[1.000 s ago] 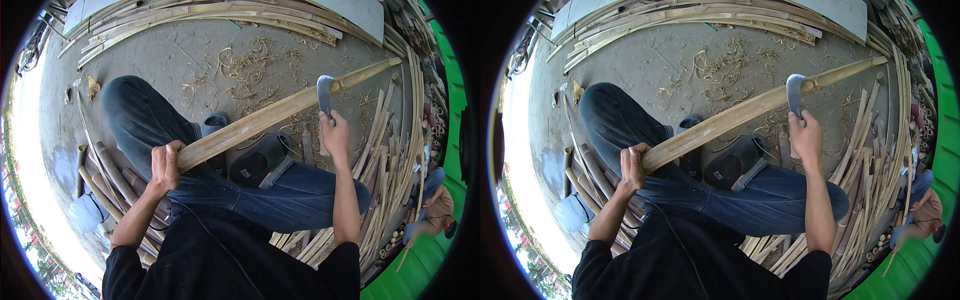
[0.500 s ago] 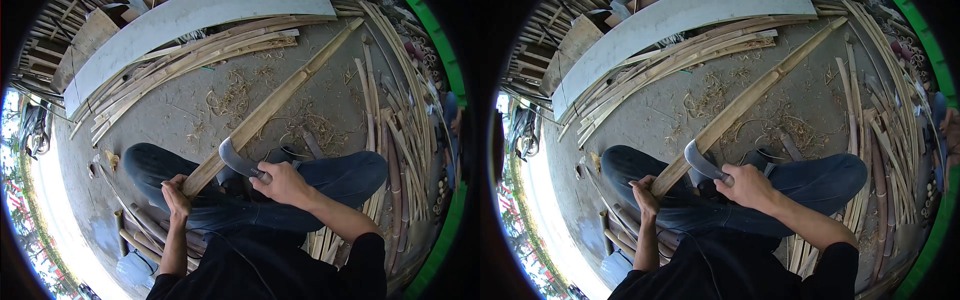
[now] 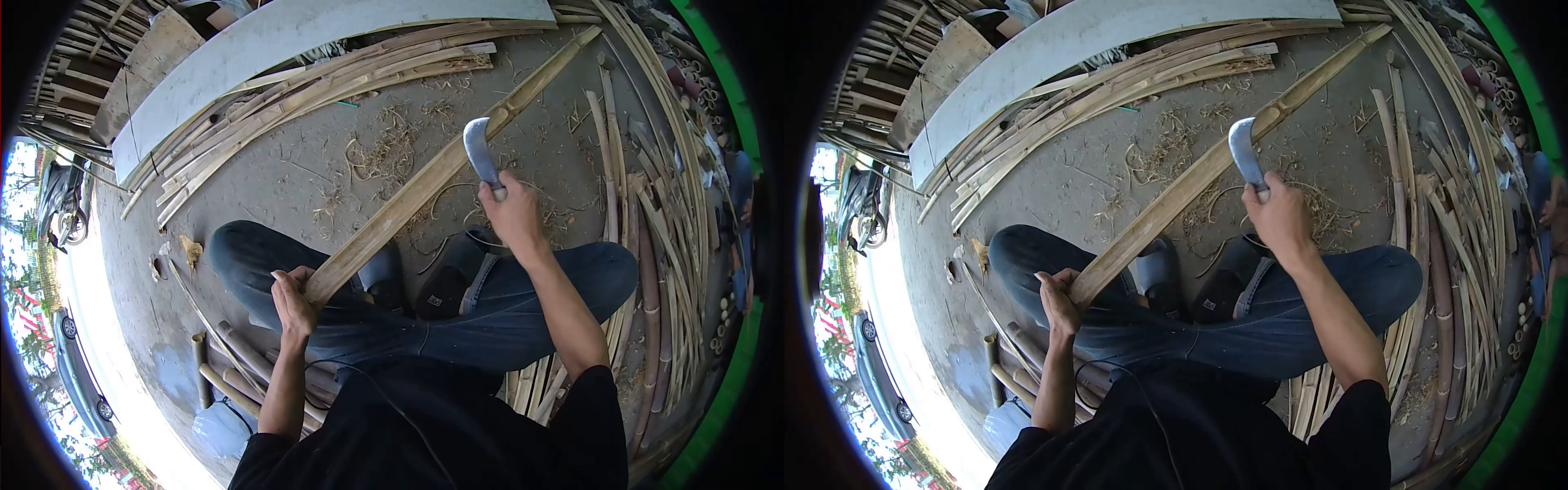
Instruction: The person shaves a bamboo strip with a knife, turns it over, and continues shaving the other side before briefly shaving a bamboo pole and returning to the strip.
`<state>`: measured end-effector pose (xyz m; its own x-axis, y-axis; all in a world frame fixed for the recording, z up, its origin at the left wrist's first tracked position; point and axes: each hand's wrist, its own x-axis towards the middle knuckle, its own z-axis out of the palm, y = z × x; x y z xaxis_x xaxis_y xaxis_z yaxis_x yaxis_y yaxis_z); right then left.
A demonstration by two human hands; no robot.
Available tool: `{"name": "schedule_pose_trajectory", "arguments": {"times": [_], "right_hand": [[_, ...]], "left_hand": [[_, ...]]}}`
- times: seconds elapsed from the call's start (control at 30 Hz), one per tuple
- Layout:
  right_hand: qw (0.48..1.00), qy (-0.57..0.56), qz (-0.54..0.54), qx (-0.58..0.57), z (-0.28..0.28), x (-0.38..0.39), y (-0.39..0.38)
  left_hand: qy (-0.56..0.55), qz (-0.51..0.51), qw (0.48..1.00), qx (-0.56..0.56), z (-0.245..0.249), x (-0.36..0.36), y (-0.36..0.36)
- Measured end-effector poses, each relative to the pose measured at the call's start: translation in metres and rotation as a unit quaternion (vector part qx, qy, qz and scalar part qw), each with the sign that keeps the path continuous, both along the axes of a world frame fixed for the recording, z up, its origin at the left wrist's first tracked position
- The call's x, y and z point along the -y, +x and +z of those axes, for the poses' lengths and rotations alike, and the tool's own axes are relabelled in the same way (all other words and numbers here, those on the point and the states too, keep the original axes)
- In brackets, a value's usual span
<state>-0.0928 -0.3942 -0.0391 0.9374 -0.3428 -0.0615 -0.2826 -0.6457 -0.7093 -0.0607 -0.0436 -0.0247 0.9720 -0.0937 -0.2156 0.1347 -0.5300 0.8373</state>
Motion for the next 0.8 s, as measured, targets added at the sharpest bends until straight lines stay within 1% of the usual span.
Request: {"name": "schedule_pose_trajectory", "arguments": {"times": [0.03, 0.07, 0.1, 0.17, 0.2, 0.23, 0.27, 0.3, 0.37, 0.4, 0.43, 0.5, 0.53, 0.57, 0.63, 0.67, 0.7, 0.73, 0.77, 0.8], "right_hand": [[1.0, -0.014, -0.007, 0.023, -0.001, 0.004, 0.007], [0.999, 0.03, 0.025, 0.03, -0.001, -0.013, -0.005], [0.994, 0.086, 0.055, 0.026, 0.001, -0.037, -0.025], [0.994, -0.011, 0.078, 0.073, -0.001, -0.026, -0.026], [0.999, 0.009, 0.034, 0.042, -0.006, -0.008, -0.019], [1.0, 0.028, -0.01, 0.005, -0.007, 0.006, -0.007], [0.988, 0.104, -0.076, -0.09, 0.017, 0.014, 0.009], [0.987, 0.106, -0.077, -0.09, 0.017, -0.002, 0.002], [0.994, 0.085, 0.073, -0.004, 0.019, -0.039, -0.009], [0.994, 0.088, 0.07, -0.003, 0.021, -0.039, -0.012], [0.993, 0.084, 0.085, -0.015, 0.024, -0.04, -0.015], [0.989, 0.071, 0.121, -0.039, 0.033, -0.039, -0.015], [0.998, 0.009, 0.04, -0.049, 0.039, -0.013, 0.004], [0.993, 0.092, -0.003, -0.072, 0.056, 0.009, 0.019], [0.999, 0.012, -0.012, -0.044, 0.026, 0.006, 0.01], [0.996, 0.047, 0.064, -0.033, 0.028, -0.015, -0.001], [0.986, 0.088, 0.136, -0.03, 0.032, -0.048, -0.021], [0.978, 0.107, 0.177, -0.002, 0.031, -0.069, -0.038], [0.968, 0.121, 0.216, 0.032, 0.027, -0.08, -0.043], [0.975, 0.104, 0.191, 0.056, 0.019, -0.071, -0.033]], "left_hand": [[-0.044, 0.029, 0.998, -0.045, 0.003, 0.008, 0.009], [-0.072, 0.067, 0.989, -0.107, 0.01, 0.01, 0.014], [-0.088, 0.046, 0.98, -0.171, 0.007, -0.003, 0.022], [-0.115, 0.024, 0.956, -0.268, 0.014, -0.009, 0.027], [-0.114, 0.033, 0.957, -0.265, 0.011, -0.008, 0.026], [-0.093, 0.018, 0.956, -0.278, 0.005, -0.008, 0.022], [-0.072, 0.001, 0.954, -0.293, 0.003, -0.006, 0.017], [-0.07, 0.0, 0.954, -0.293, 0.004, -0.004, 0.014], [-0.095, -0.002, 0.951, -0.296, 0.005, 0.009, 0.016], [-0.092, 0.012, 0.952, -0.291, 0.008, 0.014, 0.016], [-0.085, 0.005, 0.953, -0.291, 0.013, 0.016, 0.015], [-0.124, 0.011, 0.962, -0.244, 0.019, 0.017, 0.011], [-0.113, 0.01, 0.965, -0.237, 0.022, 0.016, 0.009], [-0.112, 0.012, 0.964, -0.242, 0.021, 0.013, 0.005], [-0.108, 0.009, 0.966, -0.233, 0.015, 0.016, 0.014], [-0.111, 0.004, 0.967, -0.228, 0.013, 0.018, 0.021], [-0.131, 0.015, 0.955, -0.266, 0.012, 0.015, 0.022], [-0.149, 0.024, 0.94, -0.304, 0.011, 0.014, 0.025], [-0.147, 0.012, 0.942, -0.303, 0.009, 0.014, 0.03], [-0.197, 0.03, 0.905, -0.375, 0.007, 0.011, 0.03]]}}
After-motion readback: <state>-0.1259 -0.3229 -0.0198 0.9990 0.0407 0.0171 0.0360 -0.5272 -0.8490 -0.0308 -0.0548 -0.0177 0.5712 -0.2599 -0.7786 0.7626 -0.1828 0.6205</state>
